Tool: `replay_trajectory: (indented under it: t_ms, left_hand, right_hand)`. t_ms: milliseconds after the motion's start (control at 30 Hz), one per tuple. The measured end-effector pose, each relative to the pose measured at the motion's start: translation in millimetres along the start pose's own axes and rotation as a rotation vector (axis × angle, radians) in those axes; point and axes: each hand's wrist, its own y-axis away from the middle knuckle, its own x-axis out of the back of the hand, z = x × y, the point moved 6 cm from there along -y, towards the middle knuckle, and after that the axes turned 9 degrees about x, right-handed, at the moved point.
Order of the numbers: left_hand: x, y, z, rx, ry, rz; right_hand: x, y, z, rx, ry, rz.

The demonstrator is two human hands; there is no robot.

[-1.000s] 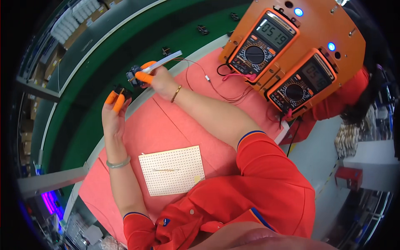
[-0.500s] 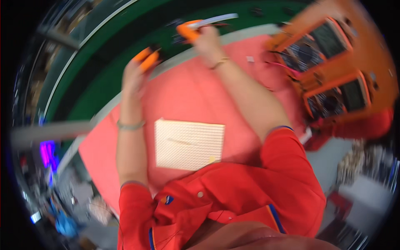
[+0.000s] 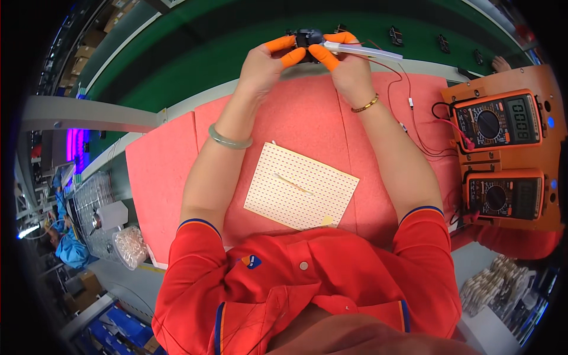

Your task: Testing small electronic components using multimeters and a testing rig on a production floor.

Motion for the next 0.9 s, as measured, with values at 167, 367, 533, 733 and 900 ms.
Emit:
replay_trajectory:
  t_ms: [167, 367, 533, 733, 900]
  left_hand:
    - [2.9, 4.3, 19.3, -0.111, 0.026, 0.011]
    - [0.5, 18.1, 46.2, -0.246, 0.337, -0.306]
    - [-10.0, 32.8, 56.4, -0.266, 0.489, -0.498]
    - [-6.8, 28.6, 48.9, -0.148, 0.808, -0.572]
    - [-0.3, 11.7, 36.5, -0.055, 0.921, -0.492]
  right_hand:
    - [17.9, -7.8, 7.3, -0.125, -0.237, 0.072]
    - [39.1, -8.8, 34.9, -0.312, -0.55, 0.257]
    - [37.5, -8.8, 39.5, -0.326, -0.606, 0.24]
    - [36.1, -9.0, 39.7, -0.33, -0.6, 0.222]
    - [36.1, -8.7, 38.0, -0.332, -0.572, 0.217]
